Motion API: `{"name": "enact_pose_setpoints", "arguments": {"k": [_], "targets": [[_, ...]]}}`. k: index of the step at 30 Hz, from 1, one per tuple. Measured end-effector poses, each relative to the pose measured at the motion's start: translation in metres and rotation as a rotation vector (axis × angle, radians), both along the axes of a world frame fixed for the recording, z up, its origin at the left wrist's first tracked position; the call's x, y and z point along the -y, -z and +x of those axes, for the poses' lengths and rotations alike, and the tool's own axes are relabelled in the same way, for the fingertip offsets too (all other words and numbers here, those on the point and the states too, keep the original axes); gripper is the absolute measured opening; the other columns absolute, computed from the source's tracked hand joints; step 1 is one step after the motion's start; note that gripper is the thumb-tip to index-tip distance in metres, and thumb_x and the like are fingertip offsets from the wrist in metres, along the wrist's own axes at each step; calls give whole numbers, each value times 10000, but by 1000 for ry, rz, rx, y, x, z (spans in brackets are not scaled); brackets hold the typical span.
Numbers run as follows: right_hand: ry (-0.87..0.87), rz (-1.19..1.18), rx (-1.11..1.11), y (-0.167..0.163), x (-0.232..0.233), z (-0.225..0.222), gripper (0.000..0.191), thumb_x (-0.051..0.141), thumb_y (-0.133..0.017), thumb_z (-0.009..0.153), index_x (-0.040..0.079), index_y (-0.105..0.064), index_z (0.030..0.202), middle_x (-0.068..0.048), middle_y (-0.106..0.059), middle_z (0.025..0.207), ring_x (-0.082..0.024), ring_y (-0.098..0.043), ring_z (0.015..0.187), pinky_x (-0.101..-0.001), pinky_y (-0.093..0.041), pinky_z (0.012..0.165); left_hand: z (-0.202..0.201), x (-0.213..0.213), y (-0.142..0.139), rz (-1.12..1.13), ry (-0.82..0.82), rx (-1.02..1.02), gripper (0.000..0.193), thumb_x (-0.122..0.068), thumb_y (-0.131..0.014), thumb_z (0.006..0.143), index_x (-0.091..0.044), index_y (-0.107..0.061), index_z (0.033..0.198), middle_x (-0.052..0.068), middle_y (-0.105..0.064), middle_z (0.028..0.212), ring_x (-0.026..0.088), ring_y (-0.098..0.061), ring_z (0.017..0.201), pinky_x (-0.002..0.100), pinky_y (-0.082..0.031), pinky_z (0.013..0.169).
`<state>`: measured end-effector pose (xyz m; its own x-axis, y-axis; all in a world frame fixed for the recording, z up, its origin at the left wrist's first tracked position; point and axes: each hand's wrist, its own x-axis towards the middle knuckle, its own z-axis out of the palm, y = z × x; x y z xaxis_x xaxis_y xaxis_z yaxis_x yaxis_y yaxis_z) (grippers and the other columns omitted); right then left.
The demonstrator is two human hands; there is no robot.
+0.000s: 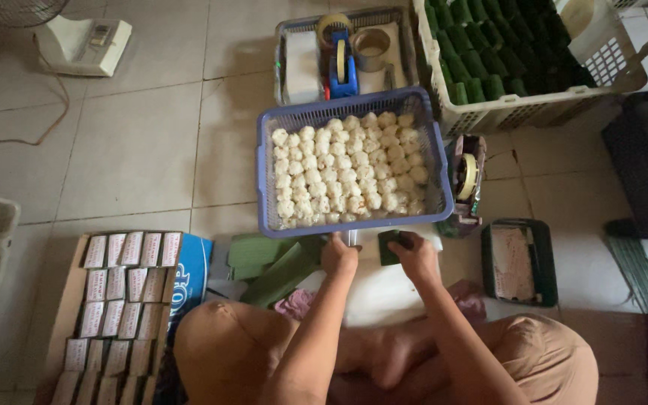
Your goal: The person sits on the floor wrapping round white food items in small clear plastic sheets, twisting the plastic closed around each item, and placing the wrapped items one at a time into a blue tray already filled with similar wrapped items. Green leaf wrappers and boxes of finished goods sit nearby.
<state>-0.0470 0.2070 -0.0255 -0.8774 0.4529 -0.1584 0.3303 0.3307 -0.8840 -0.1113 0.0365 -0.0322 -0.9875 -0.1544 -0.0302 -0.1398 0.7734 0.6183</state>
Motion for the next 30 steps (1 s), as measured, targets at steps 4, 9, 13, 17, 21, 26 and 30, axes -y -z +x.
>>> {"name": "enact_pose_setpoints", "arguments": {"k": [4, 9, 13, 17, 21, 26, 30], "targets": [[-3, 198, -23, -5, 10, -3, 410, 220, -828, 789, 10, -734, 1129, -198, -744, 1027, -339, -728, 912, -411, -569, 825, -1, 4, 0, 31, 13, 215, 152, -167, -817, 767, -147, -790, 915, 109, -787, 946, 331, -722, 896, 482, -593, 802], [40, 303, -109, -8, 16, -5, 453, 205, -823, 767, 14, -700, 1158, -206, -717, 1085, -388, -687, 997, -447, -545, 872, -10, 15, 1, 1042, -294, 255, 315, 40, -805, 641, -55, -619, 877, 70, -689, 804, 223, -672, 653, 423, -566, 560], [5, 294, -80, -12, 13, -9, 417, 202, -853, 768, 3, -724, 1111, -193, -722, 1040, -365, -692, 960, -422, -540, 855, -6, 24, 0, 939, -39, 65, 224, 9, -870, 712, 4, -691, 847, 81, -733, 805, 169, -670, 704, 348, -554, 636], [49, -96, 6, -24, 8, -9, 371, 176, -823, 764, -2, -736, 1078, -100, -772, 924, -210, -705, 852, -345, -552, 793, 7, 41, -11, 1055, -16, 226, 203, -46, -844, 793, -14, -666, 884, 114, -734, 846, 172, -674, 704, 342, -539, 620], [4, -162, 15, -59, 19, 4, 326, 152, -865, 836, -80, -736, 1024, -137, -708, 862, -174, -591, 806, -355, -477, 726, 32, 69, -44, 1485, -145, 387, 217, -37, -757, 754, -106, -567, 833, 83, -750, 943, 169, -729, 804, 369, -620, 662], [-126, -639, -226, -106, 63, 24, 316, 34, -821, 767, -10, -687, 1050, -43, -743, 906, -128, -683, 828, -283, -556, 758, 72, 71, -91, 1824, 69, 228, 228, -109, -769, 917, -86, -543, 927, 52, -625, 925, 189, -614, 899, 328, -531, 799], [-125, -635, -336, -128, 84, 35, 263, -28, -839, 808, -37, -662, 1002, -77, -719, 893, -141, -669, 809, -297, -562, 736, 90, 65, -128, 1806, 111, 86, 257, -167, -733, 954, -65, -524, 1063, 60, -637, 949, 169, -589, 936, 304, -487, 843]]}}
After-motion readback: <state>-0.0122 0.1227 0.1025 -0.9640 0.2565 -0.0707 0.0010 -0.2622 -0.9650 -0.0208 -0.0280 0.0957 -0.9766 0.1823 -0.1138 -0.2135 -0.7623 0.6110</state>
